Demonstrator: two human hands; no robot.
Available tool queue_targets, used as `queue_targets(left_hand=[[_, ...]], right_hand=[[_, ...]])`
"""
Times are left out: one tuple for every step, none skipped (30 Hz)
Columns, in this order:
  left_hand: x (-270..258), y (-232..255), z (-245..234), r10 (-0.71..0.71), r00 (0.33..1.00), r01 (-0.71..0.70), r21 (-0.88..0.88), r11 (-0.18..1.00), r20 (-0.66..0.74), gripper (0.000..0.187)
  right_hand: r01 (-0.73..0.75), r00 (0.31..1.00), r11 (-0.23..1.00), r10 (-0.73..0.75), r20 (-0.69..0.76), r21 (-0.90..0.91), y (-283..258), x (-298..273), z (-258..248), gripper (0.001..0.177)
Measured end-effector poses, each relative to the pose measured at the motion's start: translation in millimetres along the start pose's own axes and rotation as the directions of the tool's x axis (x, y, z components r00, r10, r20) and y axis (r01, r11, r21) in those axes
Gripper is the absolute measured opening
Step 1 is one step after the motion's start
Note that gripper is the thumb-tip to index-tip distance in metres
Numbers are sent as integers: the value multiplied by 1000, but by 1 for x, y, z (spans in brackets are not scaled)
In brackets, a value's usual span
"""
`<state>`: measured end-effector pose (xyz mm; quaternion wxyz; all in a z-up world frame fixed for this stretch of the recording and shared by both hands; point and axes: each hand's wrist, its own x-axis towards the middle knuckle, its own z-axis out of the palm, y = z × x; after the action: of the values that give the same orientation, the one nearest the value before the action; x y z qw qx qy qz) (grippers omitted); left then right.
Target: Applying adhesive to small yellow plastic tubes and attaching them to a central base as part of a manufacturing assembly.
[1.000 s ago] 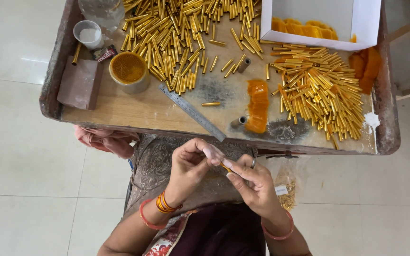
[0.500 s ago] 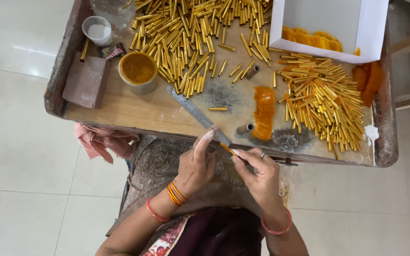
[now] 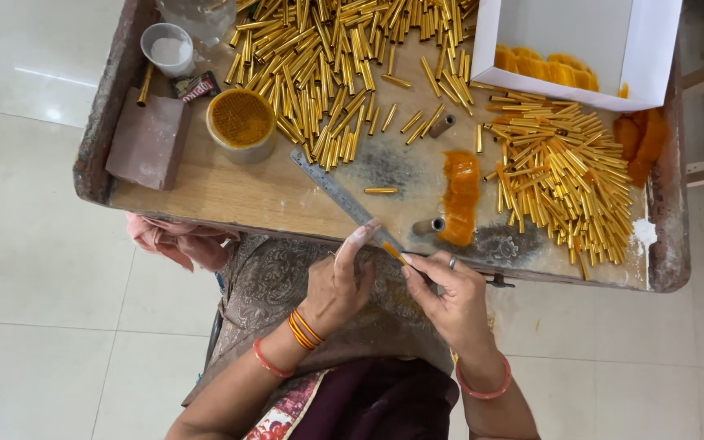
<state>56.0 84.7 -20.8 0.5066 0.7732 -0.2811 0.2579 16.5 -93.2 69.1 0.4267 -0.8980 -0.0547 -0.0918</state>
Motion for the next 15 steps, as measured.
queue_targets(left_hand=[[0,-2,1,0,1000,0,0,1000,0,77],[-2,-3,1,-4,1000,4,-4,1000,3,77],[-3,-4,2,-8,1000,8,-8,1000,5,77],[-5,-3,2,-10,1000,10,-9,1000,8,77],[-6,-3,3,-27,999,27,-19,999,22,76],[-7,-4,3,-38,999,39,-28,999,32,76],[-3,-2,3,-36,999,37,-28,999,32,76],[0,0,2,-32,999,33,-23,999,18,75],[2,3,1,-29,1000,29,-17,999,3,75],[3,3,1,-28,1000,28,-18,999,4,75],[4,4,1,-18,1000,18,-11,1000,-12,75],[6,5,1,-5,1000,5,-3,1000,-29,74],[5,3,2,-2,1000,2,-2,1000,-29,74],[4,3,2,-10,1000,9,-8,1000,-27,73],[2,3,3,-17,1000,17,-14,1000,-24,72]], right_hand=[[0,1000,1000,0,-1,0,-1,2,0,24],[8,1000,1000,-8,6,12,-2,2,-1,24],[15,1000,1000,-15,12,24,-3,2,-1,24],[11,1000,1000,-11,12,25,-4,3,-1,24],[3,1000,1000,-4,21,14,-6,3,-2,24],[0,1000,1000,-1,27,3,-7,5,-2,25],[1,1000,1000,-2,25,3,-7,5,-2,25],[1,1000,1000,-1,22,3,-7,5,-2,24],[0,1000,1000,0,19,2,-8,5,-2,23],[0,1000,1000,0,17,3,-8,5,-1,23],[-8,1000,1000,8,16,-4,-8,4,-1,23],[-13,1000,1000,13,13,-9,-8,4,-1,22],[-10,1000,1000,10,11,-8,-8,5,-2,22],[0,1000,1000,0,20,2,-9,5,-2,23],[10,1000,1000,-10,29,12,-10,5,-3,23]])
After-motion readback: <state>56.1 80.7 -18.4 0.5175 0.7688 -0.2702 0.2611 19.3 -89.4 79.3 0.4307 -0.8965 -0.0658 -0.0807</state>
